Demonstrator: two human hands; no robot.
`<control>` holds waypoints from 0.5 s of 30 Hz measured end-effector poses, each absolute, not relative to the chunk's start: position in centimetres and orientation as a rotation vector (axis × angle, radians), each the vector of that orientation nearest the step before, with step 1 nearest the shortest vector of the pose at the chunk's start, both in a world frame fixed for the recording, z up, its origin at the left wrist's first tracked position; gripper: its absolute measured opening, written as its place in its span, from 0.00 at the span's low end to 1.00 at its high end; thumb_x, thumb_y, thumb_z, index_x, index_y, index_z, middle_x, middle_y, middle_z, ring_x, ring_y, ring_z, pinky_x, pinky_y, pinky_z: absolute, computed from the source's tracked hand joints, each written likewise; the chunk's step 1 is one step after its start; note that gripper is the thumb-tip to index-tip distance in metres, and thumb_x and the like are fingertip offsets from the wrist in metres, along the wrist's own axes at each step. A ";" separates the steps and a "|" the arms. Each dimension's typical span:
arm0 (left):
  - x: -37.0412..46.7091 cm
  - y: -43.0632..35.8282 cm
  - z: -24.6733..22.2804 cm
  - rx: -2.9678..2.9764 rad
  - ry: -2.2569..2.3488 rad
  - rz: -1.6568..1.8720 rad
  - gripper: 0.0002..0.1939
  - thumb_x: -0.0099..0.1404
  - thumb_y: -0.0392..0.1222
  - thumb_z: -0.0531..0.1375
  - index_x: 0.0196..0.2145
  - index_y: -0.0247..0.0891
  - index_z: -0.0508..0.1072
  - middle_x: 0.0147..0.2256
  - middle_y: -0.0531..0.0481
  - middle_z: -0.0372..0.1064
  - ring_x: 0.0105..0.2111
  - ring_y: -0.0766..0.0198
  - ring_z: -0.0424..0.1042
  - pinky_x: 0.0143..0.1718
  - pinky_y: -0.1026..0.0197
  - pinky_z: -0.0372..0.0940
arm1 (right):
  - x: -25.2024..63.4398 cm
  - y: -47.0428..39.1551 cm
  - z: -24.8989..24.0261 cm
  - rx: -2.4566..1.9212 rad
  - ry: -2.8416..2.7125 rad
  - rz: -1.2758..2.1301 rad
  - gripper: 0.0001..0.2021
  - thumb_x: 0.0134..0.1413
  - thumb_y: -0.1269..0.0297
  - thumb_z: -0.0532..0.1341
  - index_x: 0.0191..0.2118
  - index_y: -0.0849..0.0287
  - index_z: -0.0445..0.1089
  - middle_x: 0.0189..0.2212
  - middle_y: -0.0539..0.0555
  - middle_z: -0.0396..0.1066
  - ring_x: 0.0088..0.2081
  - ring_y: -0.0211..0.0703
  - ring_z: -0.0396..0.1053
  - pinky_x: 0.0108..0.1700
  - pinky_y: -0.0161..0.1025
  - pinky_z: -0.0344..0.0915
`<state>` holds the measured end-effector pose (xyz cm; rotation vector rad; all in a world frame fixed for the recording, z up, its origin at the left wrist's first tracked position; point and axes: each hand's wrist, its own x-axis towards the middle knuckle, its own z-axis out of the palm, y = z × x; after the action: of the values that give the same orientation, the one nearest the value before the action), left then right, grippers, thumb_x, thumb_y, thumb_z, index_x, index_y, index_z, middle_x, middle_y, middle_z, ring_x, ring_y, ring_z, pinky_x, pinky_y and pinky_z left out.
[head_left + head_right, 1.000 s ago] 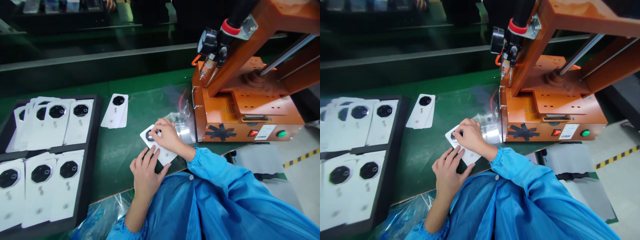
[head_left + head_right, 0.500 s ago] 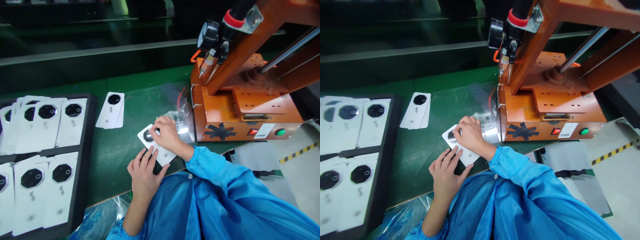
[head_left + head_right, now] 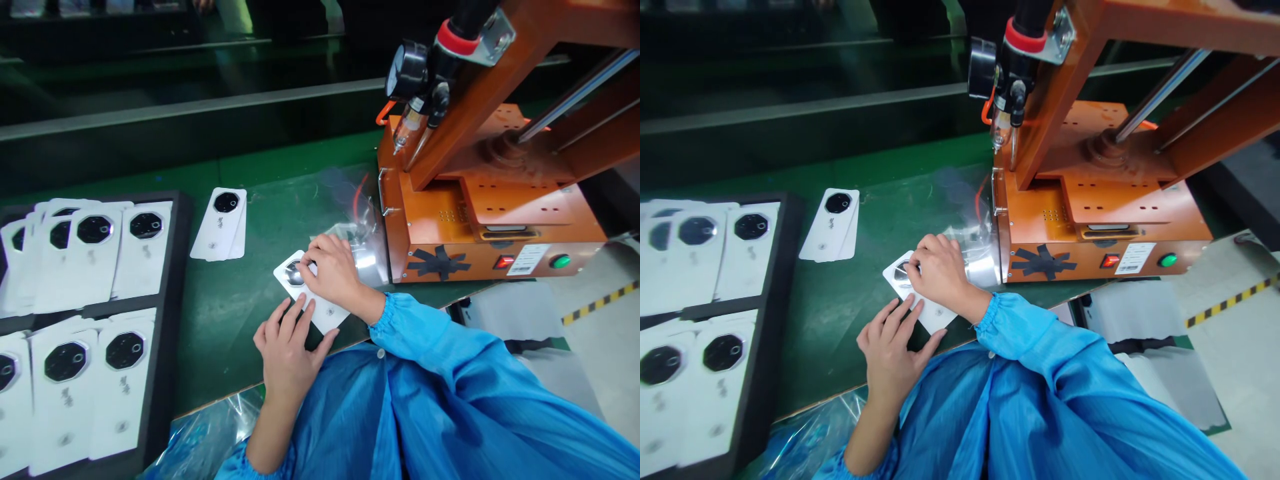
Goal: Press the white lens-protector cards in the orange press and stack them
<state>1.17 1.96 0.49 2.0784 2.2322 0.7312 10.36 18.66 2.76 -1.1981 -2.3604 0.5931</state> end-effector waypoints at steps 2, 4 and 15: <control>1.2 2.0 0.5 2.091 2.233 0.730 0.28 0.65 0.56 0.65 0.59 0.44 0.70 0.59 0.42 0.72 0.61 0.44 0.66 0.55 0.44 0.55 | 10.5 18.6 2.8 -1.180 -2.390 0.534 0.11 0.66 0.59 0.61 0.33 0.56 0.76 0.42 0.55 0.72 0.46 0.49 0.64 0.48 0.48 0.53; 1.1 2.0 0.6 2.103 2.233 0.732 0.27 0.65 0.55 0.65 0.59 0.44 0.71 0.59 0.42 0.72 0.60 0.44 0.66 0.55 0.43 0.55 | 10.7 18.5 3.2 -1.163 -2.430 0.461 0.13 0.68 0.58 0.59 0.35 0.57 0.77 0.43 0.56 0.72 0.46 0.50 0.63 0.48 0.49 0.53; 0.1 2.7 2.1 2.317 2.112 0.603 0.26 0.66 0.55 0.65 0.57 0.39 0.72 0.58 0.39 0.73 0.54 0.46 0.72 0.51 0.46 0.59 | 17.1 15.1 9.2 -0.727 -2.878 0.380 0.13 0.65 0.69 0.59 0.53 0.60 0.71 0.48 0.60 0.74 0.48 0.52 0.69 0.47 0.49 0.60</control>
<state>0.09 2.66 2.09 2.3168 2.1118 0.6029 17.14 15.07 9.24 -0.7273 -2.8778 0.3798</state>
